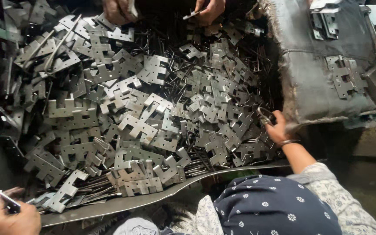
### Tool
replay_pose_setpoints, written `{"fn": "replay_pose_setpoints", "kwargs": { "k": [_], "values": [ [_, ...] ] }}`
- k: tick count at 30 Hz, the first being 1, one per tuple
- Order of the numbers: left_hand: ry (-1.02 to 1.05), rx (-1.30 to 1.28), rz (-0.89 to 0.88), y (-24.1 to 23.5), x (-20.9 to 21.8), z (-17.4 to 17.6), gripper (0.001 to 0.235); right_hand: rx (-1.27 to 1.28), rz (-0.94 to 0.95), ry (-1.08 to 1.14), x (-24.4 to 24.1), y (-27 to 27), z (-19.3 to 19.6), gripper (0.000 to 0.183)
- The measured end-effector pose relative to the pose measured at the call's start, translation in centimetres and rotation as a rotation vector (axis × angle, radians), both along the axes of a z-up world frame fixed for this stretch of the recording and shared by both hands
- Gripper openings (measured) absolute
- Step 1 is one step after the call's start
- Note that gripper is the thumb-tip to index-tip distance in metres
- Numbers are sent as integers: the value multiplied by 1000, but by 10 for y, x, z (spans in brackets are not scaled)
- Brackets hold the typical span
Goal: The person sorts through a bin of metal brackets and rods by hand, picking up individual brackets and placing them onto a pile on the right.
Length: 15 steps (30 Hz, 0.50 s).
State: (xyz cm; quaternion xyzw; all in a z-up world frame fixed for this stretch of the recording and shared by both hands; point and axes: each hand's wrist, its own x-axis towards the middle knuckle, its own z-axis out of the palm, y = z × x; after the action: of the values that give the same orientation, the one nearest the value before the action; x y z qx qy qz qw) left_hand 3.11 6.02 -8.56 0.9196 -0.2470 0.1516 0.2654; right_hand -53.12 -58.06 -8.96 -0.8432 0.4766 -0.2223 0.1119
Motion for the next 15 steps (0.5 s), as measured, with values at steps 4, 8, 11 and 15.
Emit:
{"fn": "replay_pose_setpoints", "kwargs": {
  "k": [4, 8, 11, 15],
  "values": [
    [-8, -45, -11, 4, 8, -21, 36, -95, -2, 28, 24, 8, 14, 30],
    [20, -111, -40, 11, 14, -33, 36, 271, 63, -342, 110, 48, 99, 23],
    [6, -58, -10, 14, 9, -34, 36, 250, 309, -457, 163, 74, 167, 23],
    [55, -198, -37, 6, 9, -28, 34, -184, 521, -278, 147, 67, 211, 25]
  ]
}}
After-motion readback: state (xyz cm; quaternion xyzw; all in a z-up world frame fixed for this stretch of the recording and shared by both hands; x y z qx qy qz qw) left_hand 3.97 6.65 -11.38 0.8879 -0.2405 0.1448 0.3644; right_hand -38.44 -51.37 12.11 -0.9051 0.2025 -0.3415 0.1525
